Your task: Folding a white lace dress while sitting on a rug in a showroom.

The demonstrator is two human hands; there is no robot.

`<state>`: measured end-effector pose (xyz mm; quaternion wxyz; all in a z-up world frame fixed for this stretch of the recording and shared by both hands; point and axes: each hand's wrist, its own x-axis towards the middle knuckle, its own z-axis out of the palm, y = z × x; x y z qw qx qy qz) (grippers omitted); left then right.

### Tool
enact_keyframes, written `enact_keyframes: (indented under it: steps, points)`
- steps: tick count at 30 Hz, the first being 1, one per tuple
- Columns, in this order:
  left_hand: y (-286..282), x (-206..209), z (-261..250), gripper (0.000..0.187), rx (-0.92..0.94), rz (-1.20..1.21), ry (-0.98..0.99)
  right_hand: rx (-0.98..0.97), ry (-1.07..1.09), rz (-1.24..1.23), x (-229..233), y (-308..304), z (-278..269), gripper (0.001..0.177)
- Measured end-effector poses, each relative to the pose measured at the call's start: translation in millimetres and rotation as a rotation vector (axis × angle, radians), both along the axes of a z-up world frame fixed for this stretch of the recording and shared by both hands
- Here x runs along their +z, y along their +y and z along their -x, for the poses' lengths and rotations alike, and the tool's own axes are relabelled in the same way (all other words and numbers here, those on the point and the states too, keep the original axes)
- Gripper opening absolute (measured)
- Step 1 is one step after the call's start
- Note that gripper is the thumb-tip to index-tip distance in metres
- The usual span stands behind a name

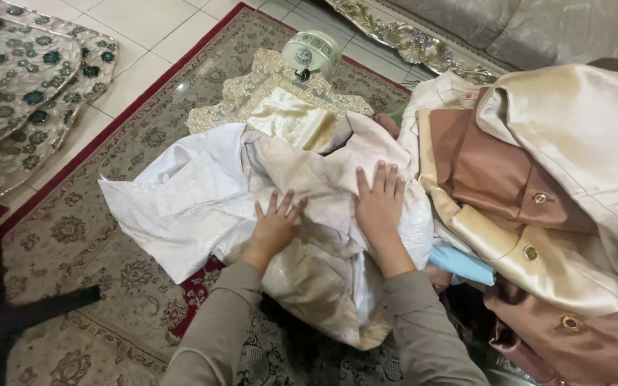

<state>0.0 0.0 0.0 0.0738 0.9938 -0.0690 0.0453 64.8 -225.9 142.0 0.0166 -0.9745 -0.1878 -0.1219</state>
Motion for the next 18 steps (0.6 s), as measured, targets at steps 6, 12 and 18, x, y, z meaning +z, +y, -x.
enact_keyframes:
  steps: [6,12,18]
  points:
    - [52.1,-12.1,8.5,0.075,0.139,0.077,0.079,0.418,-0.117,0.045,-58.1,62.5,55.4,0.064]
    - [83.6,8.8,5.0,0.071,0.321,0.096,0.082,0.479,0.035,-0.034,-110.5,83.1,68.9,0.06]
    - [120.4,10.9,2.2,0.053,0.275,-0.089,-0.387,0.484,0.05,-0.152,-107.5,119.1,52.2,0.067]
